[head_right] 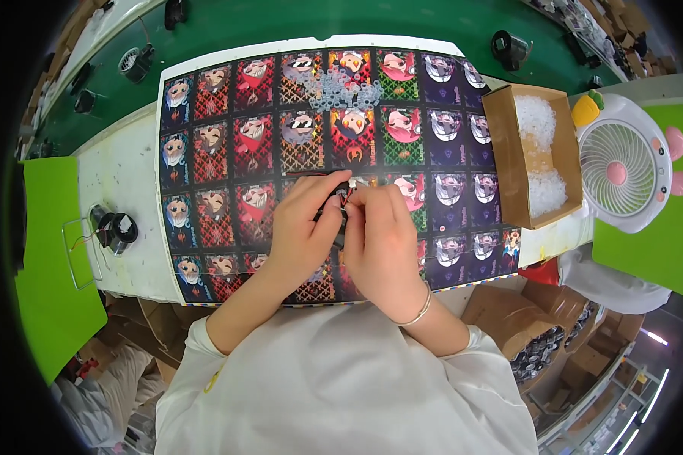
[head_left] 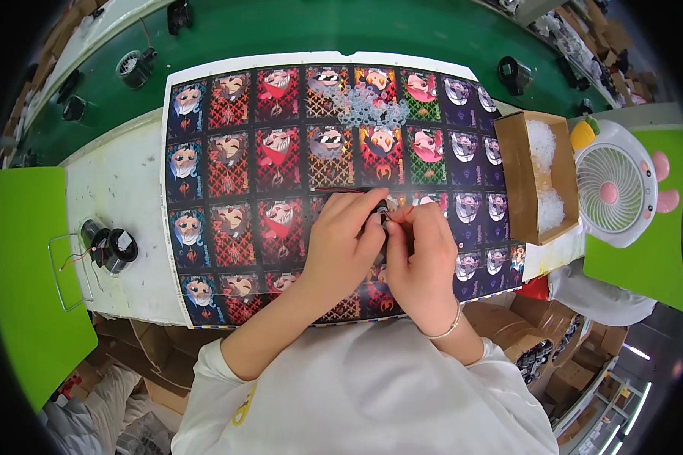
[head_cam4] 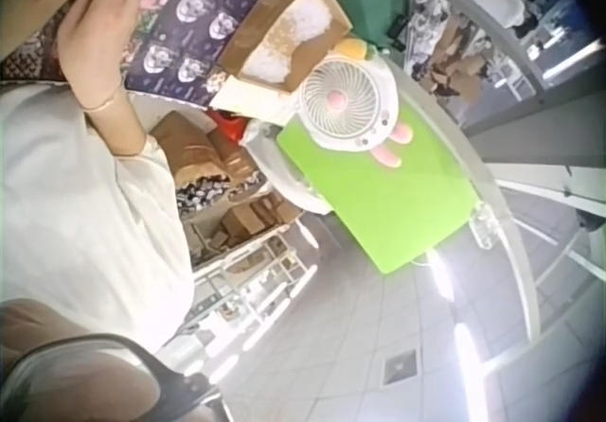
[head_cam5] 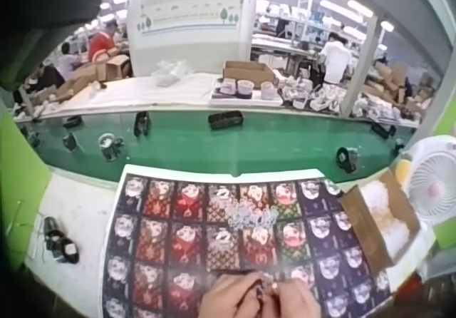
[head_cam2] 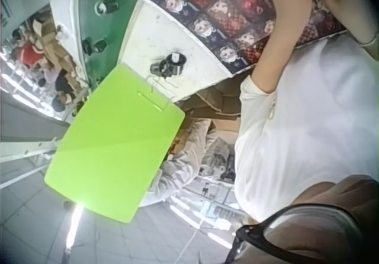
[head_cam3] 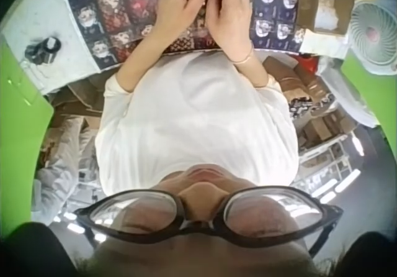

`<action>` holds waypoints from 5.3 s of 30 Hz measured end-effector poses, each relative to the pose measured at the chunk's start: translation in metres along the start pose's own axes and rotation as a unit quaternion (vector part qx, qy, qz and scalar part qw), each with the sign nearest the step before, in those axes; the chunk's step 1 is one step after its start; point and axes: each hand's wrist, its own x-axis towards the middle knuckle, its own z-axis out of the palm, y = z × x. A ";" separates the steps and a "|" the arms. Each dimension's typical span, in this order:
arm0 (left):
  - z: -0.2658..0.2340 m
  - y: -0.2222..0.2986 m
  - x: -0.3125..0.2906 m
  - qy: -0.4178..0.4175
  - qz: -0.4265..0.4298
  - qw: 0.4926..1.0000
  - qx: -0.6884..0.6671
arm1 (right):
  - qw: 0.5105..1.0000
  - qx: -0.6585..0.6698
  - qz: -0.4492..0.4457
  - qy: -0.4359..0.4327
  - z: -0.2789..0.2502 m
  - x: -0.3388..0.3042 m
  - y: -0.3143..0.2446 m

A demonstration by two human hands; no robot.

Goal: The person assembles small electronic fan components by threading wires through small rubber rings, attaching the rings to the component bodies by hand, and placing the assembled units onto a conveyor belt.

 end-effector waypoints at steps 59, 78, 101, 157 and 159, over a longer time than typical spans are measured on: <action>0.004 0.002 0.004 0.008 0.000 1.000 0.018 | 0.987 0.006 0.017 -0.162 -0.032 0.042 0.008; -0.025 0.003 -0.028 0.031 -0.207 0.915 -0.344 | 0.963 0.115 -0.139 -0.197 -0.032 0.017 0.030; -0.029 0.034 0.014 -0.059 0.182 0.977 -0.093 | 0.985 0.168 -0.014 -0.046 -0.075 0.054 -0.005; -0.009 0.015 0.031 -0.124 0.114 0.983 0.080 | 0.737 0.646 0.200 -0.006 -0.048 0.025 0.037; -0.014 0.014 0.031 -0.133 0.129 0.979 0.079 | 0.681 0.693 0.236 -0.004 -0.048 0.025 0.042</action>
